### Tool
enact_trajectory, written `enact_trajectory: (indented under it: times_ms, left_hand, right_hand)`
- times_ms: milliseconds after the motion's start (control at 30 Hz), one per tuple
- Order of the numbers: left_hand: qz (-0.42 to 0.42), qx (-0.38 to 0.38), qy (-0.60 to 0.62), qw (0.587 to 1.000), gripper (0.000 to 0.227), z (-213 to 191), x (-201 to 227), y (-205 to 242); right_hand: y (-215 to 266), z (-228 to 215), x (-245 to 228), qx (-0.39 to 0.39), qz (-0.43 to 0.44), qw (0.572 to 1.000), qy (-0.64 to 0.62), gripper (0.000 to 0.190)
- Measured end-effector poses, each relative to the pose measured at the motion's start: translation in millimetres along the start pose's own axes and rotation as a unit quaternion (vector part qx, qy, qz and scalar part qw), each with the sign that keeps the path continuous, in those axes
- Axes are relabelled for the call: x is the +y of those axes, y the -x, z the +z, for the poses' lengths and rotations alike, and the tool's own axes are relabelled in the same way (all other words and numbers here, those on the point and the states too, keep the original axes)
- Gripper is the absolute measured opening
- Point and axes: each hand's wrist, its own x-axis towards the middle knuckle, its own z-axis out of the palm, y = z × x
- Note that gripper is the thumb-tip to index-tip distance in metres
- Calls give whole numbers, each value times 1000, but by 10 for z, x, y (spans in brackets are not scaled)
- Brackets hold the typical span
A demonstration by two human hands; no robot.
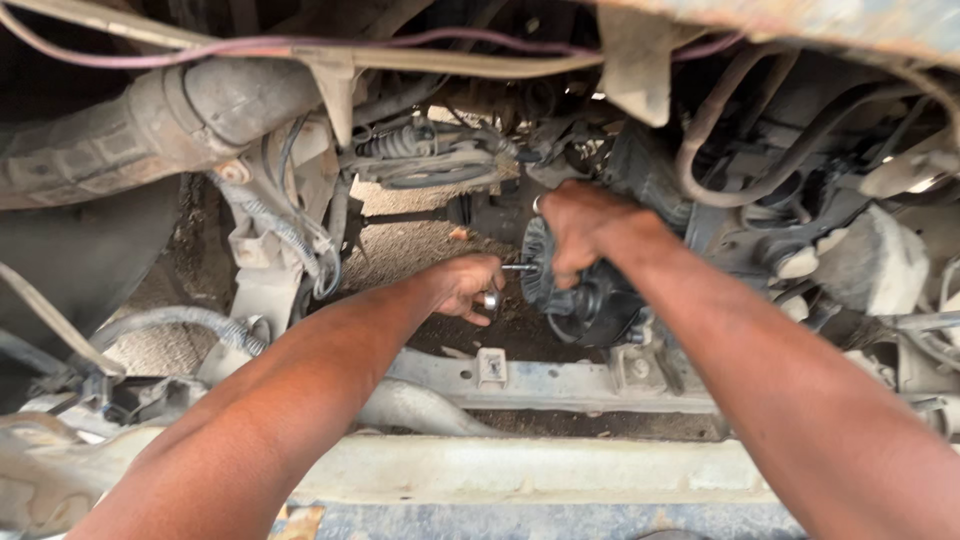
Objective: The person uses a wrench to tighten a bolt on a component under the vehicle. The hands hold the wrench and turn it repeatedly to secure the fastener.
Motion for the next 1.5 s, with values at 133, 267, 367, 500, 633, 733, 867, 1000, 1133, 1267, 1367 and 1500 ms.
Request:
enact_trajectory:
  times_ms: [133,267,367,500,633,733,867,1000,1133,1267,1367,1500]
  left_hand:
    - [26,54,-281,958,26,9,-199,-106]
    - [30,79,-241,967,33,-14,-291,-114]
    - [26,61,-204,977,38,98,-264,-130]
    - [-1,43,-75,996,42,172,-158,-79]
    - [15,52,-5,999,38,145,-76,-51]
    - [34,67,-7,997,34,133,-13,-85]
    - [33,137,-57,988,23,18,52,-54]
    - [43,150,-89,984,27,-42,114,-51]
    - [34,137,-97,985,25,-115,156,-74]
    - [26,146,-107,983,27,-205,141,-181]
    - [30,168,-114,979,25,-352,152,-327]
    - [27,128,-12,991,26,-669,230,-483]
  right_hand:
    - [-179,-92,97,-28,27,998,-57,65]
    - [-347,-71,129,-35,12,998,-54,98]
    - [-353,-4,166,-7,-8,997,-81,99]
    - [-276,35,143,2,9,996,-94,100]
    - [-220,16,41,12,13,995,-102,101]
    - [-185,21,16,15,25,994,-107,101]
    - [-166,13,-37,1,42,994,-100,98]
    - [-106,44,-52,14,10,988,-156,94]
    - [-3,-2,-93,6,35,983,-180,93]
    - [48,-25,-126,13,38,982,-185,93]
    - [38,5,-67,21,47,980,-194,91]
    - [-39,43,52,47,26,972,-229,89]
